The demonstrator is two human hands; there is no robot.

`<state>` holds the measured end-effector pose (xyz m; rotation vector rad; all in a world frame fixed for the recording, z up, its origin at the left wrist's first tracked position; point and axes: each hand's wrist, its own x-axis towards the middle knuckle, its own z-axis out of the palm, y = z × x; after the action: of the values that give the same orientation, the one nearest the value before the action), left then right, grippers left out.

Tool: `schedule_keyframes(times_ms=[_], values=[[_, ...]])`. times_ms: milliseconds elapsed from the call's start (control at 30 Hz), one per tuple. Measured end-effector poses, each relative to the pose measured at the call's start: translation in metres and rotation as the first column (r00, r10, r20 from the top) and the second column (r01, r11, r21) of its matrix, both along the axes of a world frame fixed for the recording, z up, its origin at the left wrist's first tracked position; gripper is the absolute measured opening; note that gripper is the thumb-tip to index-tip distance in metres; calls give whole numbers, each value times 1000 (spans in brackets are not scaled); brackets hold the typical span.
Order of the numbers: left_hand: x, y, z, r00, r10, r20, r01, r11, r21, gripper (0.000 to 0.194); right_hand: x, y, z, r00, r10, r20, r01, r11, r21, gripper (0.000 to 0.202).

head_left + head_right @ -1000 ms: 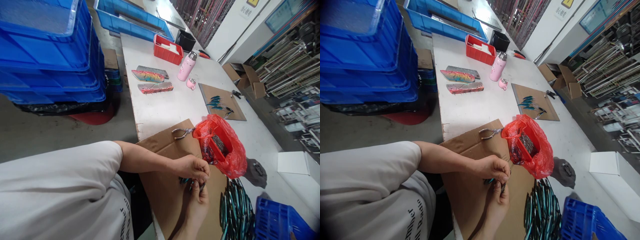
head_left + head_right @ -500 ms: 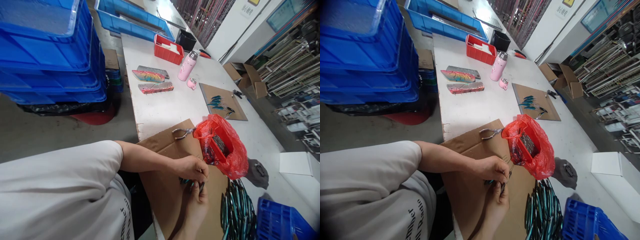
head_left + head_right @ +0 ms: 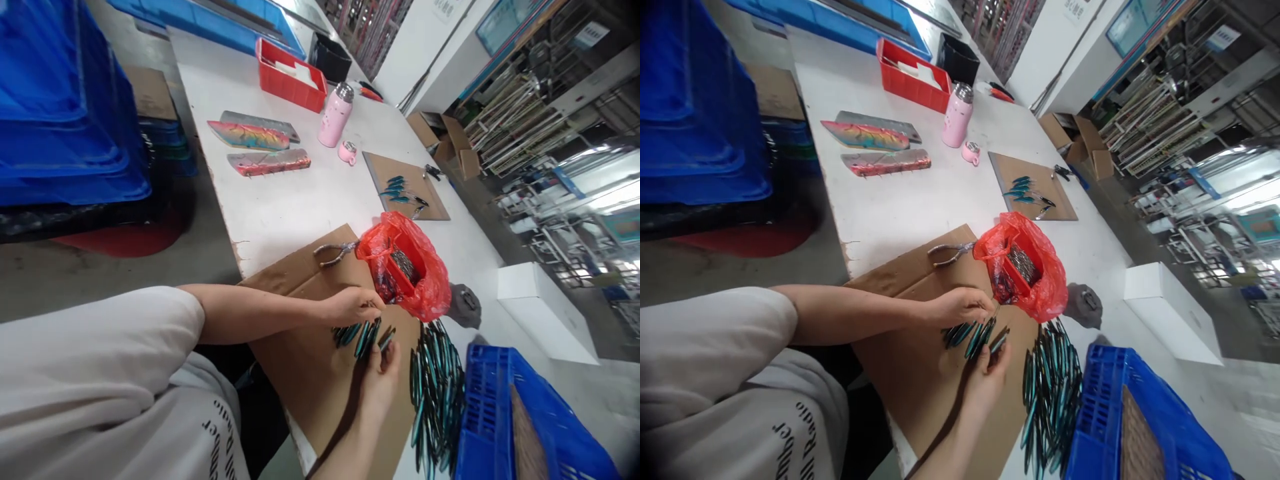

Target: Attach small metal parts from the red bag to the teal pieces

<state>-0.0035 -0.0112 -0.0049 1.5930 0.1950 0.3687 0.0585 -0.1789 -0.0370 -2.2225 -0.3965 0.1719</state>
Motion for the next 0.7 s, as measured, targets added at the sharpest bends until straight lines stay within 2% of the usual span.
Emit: schedule_keyframes(times_ms=[133, 200, 233, 300, 367, 400, 500, 567, 600, 700], values=[[5, 3, -4, 997, 65, -36, -65, 998, 14, 21, -8, 7, 6, 995, 85, -51, -88, 995, -50, 48], [7, 3, -6, 996, 84, -33, -83, 996, 13, 21, -6, 2, 9, 995, 92, -26, -93, 994, -64, 45], [8, 3, -7, 996, 88, -27, -88, 996, 18, 20, -1, -3, 10, 998, 64, 15, -63, 995, -82, 44], [9, 3, -10, 996, 90, -25, -90, 996, 19, 20, 13, -20, 8, 987, -60, 151, 84, 984, -159, 44], [8, 2, -11, 995, 94, -45, -93, 996, 14, 21, 34, -39, -1, 931, -194, 310, 280, 923, -263, 47], [8, 2, -10, 994, 96, -57, -95, 995, 19, 22, 44, -46, -6, 898, -243, 366, 353, 895, -272, 48], [8, 5, -1, 994, 102, -36, -96, 984, 149, 22, 67, -56, -24, 889, -251, 384, 349, 913, -212, 39], [14, 13, 12, 995, 96, 35, -102, 936, 337, 19, 74, -54, -33, 898, -227, 377, 305, 939, -161, 30], [20, 19, 20, 994, 84, 73, -108, 893, 438, 18, 75, -52, -36, 904, -215, 369, 282, 949, -138, 27], [52, 41, 44, 992, 50, 119, -118, 718, 686, 14, 74, -45, -44, 934, -164, 319, 198, 977, -77, 22]])
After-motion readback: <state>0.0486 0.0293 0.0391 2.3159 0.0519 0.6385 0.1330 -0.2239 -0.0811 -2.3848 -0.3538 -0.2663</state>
